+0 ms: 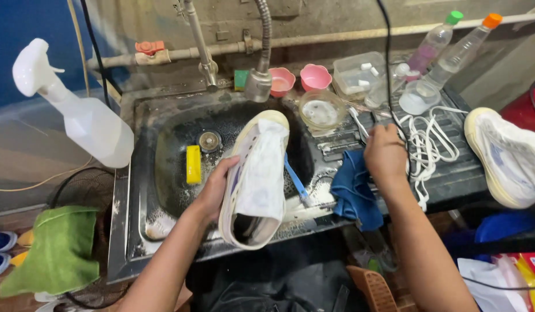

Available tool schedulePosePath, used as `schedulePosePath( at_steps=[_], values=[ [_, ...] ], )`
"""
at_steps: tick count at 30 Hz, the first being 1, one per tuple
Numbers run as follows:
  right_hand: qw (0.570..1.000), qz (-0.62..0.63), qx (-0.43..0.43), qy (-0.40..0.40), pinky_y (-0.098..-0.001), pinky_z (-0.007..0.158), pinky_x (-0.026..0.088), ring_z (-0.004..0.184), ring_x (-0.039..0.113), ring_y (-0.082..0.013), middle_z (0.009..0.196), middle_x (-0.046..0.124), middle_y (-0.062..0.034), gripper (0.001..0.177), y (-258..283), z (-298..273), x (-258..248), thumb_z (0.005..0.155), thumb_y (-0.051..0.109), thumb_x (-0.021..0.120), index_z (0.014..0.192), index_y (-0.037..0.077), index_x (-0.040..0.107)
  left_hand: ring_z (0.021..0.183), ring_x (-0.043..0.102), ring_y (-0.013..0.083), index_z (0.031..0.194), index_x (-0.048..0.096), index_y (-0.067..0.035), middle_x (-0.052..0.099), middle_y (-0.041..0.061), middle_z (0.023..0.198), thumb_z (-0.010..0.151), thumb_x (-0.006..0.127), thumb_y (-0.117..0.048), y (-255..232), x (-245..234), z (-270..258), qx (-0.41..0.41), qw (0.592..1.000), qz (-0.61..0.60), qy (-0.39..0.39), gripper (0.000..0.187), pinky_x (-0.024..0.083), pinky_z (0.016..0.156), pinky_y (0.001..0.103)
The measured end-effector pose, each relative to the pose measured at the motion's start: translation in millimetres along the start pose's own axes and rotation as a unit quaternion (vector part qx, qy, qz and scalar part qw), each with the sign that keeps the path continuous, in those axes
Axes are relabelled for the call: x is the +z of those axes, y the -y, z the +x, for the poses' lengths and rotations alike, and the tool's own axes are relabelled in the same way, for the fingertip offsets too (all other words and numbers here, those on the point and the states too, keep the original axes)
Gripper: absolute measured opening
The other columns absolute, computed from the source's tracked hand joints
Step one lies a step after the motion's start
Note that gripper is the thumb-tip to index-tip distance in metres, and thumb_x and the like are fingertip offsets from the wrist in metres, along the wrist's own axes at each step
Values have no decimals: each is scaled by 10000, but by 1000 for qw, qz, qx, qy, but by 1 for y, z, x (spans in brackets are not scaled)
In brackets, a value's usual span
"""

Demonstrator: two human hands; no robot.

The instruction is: Cleaning a white sneaker by scrubbing the sole and upper with a brush and wiping it with a cloth

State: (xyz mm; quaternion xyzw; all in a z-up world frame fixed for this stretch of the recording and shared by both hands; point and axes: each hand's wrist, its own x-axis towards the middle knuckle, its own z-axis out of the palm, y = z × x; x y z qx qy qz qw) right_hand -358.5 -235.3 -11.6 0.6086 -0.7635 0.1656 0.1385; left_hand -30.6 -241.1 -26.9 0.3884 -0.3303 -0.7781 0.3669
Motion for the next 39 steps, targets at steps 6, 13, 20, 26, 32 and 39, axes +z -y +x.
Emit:
schedulePosePath(
  at_steps=[6,13,20,26,32,39],
  values=[
    [983,-99,43,147,-392,615,499,739,621,-306,695,605,-99,181,-19,17,22,719,308,623,765,136,656,614,596,209,946,555,-7,601,152,763,712,510,-427,-24,-4,21,-60,996,-57,-35,483,504,576,337],
    [952,-143,148,225,-446,691,455,826,597,-389,866,643,-193,319,-18,17,20,772,445,545,897,165,635,698,583,211,884,593,-51,627,92,793,696,432,-311,-36,-40,24,-8,981,-184,-56,359,433,637,275],
    [952,-118,182,217,-456,739,430,846,576,-415,890,630,-218,236,-19,22,16,789,291,536,865,102,655,550,526,183,793,563,-83,585,66,654,707,403,-340,-51,-51,22,13,985,-163,-55,315,389,478,264],
    [970,-95,161,158,-489,730,422,848,545,-423,925,570,-234,252,-27,21,24,806,210,460,880,32,624,595,524,195,832,562,-79,581,83,693,704,415,-352,-59,-49,18,-62,991,-96,-67,336,397,542,280],
    [992,69,103,-10,-479,601,359,707,490,-398,828,510,-213,129,-1,21,9,921,111,376,923,-13,414,471,492,167,735,565,-84,569,57,597,712,449,-379,-51,-54,26,-94,991,-82,-55,317,362,430,254],
    [980,157,72,98,-561,752,354,878,471,-521,865,544,-296,208,86,21,-55,904,34,338,1094,82,408,488,555,207,847,605,-35,589,133,657,627,596,-440,-44,-55,33,-92,993,-1,-77,461,467,445,291]
  ],
)
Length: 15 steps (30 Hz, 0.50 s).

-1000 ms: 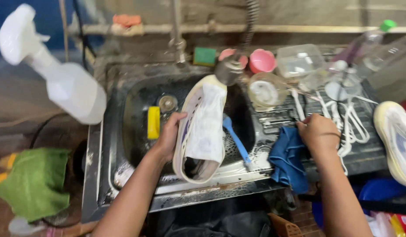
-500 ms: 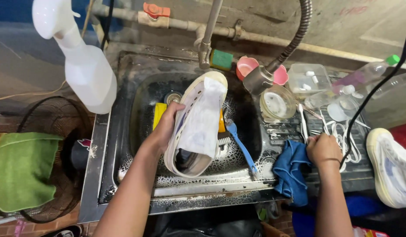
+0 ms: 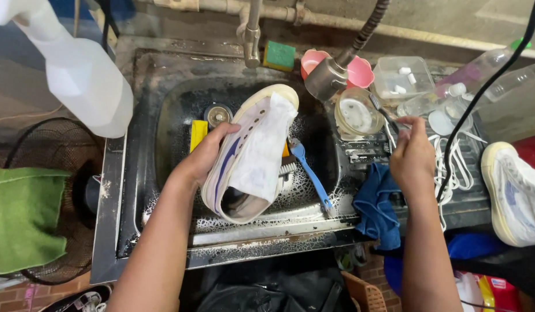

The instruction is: Cleaning a white sneaker by scrubbing the sole and upper with a brush and wiping it with a cloth

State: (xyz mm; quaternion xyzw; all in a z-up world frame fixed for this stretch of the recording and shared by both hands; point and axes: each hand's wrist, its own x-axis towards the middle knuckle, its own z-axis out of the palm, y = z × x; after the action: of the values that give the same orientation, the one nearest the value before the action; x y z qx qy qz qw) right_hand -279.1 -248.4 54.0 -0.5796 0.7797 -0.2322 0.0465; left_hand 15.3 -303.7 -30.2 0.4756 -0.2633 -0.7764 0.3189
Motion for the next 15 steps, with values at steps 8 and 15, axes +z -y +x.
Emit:
schedulePosePath(
  at_steps=[8,15],
  values=[
    [984,-174,-4,-41,-461,738,419,861,530,-410,884,504,-172,143,-109,30,31,847,56,413,961,142,423,518,562,190,842,589,-51,577,98,657,629,569,-428,-8,6,-9,12,1000,8,-27,433,472,470,270],
    [964,-262,-13,-39,-435,722,446,913,479,-343,935,455,-95,122,-137,30,47,804,323,583,826,203,587,537,560,185,878,589,-43,574,103,669,630,561,-462,-16,11,-21,16,998,49,-25,488,480,501,267]
  ],
)
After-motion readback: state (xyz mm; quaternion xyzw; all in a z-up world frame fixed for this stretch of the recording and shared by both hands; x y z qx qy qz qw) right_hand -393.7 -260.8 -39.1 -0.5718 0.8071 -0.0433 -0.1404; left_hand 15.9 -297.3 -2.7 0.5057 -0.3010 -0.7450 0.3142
